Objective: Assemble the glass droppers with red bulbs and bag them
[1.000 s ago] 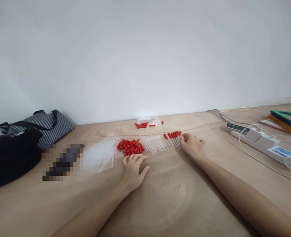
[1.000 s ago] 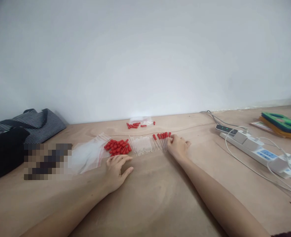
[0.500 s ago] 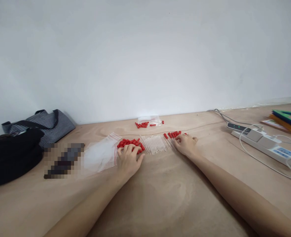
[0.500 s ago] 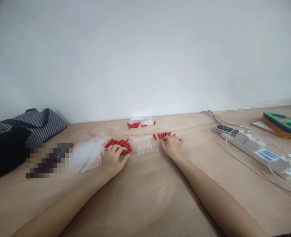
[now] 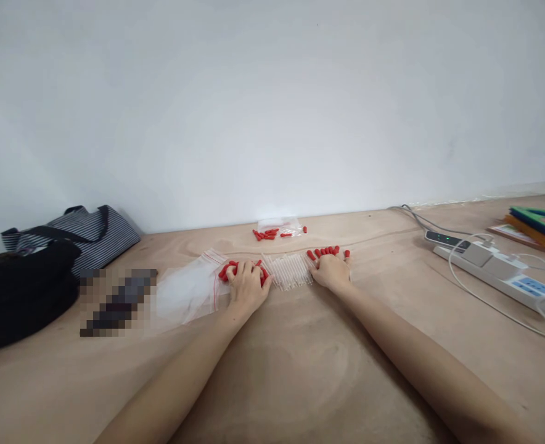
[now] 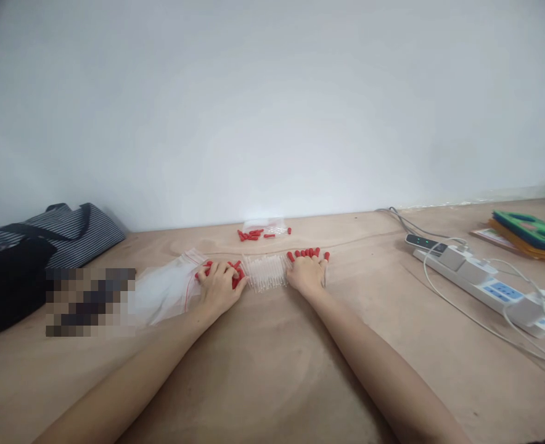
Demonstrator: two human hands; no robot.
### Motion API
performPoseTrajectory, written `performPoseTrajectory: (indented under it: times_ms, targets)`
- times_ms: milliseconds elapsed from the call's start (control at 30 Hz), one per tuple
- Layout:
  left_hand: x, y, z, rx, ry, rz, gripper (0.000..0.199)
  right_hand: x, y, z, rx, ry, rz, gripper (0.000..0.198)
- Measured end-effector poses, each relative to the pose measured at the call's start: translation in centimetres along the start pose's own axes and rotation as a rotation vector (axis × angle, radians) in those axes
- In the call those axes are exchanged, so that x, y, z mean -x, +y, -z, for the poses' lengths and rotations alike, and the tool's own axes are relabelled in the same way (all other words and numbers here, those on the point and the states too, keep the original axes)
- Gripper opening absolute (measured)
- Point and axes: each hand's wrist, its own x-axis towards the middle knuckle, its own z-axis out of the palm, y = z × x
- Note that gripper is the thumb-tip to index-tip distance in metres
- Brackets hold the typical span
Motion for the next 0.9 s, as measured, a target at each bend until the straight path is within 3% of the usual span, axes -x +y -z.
performPoseTrajectory:
  times_ms: [233, 367, 500, 633, 767, 900]
  targets:
    - [-0.1, 0.8, 0.5, -0.062, 0.020, -0.037, 0.025, 0.0, -0.1, 0.0, -0.033, -0.008, -0.027, 0.029]
    - [-0.3, 1.2, 0.6, -0.079, 0.020, -0.056, 0.024, 0.8, 0.1, 0.1, -0.137, 0.114, 0.016, 0.027]
    - [-0.2, 1.1, 1.2, -0.054, 0.057, -0.082, 0.020, 2.7, 1.4, 0.1, -0.286, 0.247, 0.273, 0.025]
    - [1.5, 0.4, 2.6, 0.143, 0.113, -0.230, 0.014, 5.4, 3.8, 0.1, -0.330, 0.202, 0.632, 0.022]
    - [4.1, -0.2, 3.8, 0.360, 0.030, -0.372, 0.008, 6.9, 5.6, 0.0, -0.292, 0.185, 0.736, 0.018]
    - [5.8, -0.1, 3.8, 0.437, -0.043, -0.333, 0.008, 7.0, 5.9, 0.1, -0.291, 0.131, 0.741, 0.018]
